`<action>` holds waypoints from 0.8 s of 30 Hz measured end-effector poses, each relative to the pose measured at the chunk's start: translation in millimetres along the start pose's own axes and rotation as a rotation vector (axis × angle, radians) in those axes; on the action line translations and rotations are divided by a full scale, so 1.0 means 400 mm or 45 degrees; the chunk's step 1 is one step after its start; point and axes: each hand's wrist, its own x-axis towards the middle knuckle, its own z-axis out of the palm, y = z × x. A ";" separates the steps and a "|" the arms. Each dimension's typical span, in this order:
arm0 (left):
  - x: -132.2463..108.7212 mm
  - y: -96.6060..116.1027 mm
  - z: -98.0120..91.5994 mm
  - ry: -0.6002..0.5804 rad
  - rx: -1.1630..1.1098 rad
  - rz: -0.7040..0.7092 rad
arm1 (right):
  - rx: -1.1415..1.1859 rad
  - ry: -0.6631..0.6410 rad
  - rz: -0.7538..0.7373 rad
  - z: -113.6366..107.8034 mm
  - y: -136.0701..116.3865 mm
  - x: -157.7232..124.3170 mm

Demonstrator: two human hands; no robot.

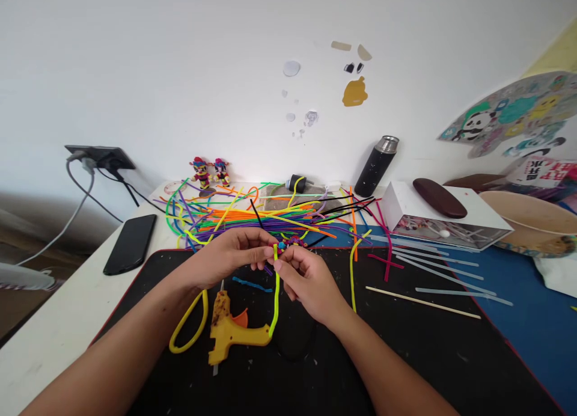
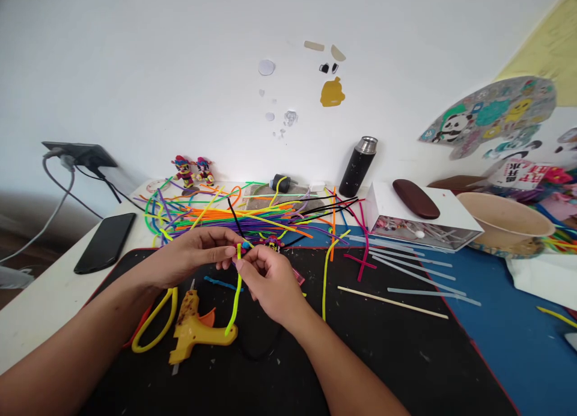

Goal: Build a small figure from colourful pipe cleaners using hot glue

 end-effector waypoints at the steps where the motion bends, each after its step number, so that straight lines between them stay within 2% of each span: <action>1: 0.000 -0.002 0.000 0.002 -0.012 -0.004 | -0.002 0.001 -0.003 0.000 -0.001 0.000; 24: 0.007 -0.012 0.006 0.050 -0.109 -0.015 | -0.032 0.036 -0.010 0.005 -0.011 -0.005</action>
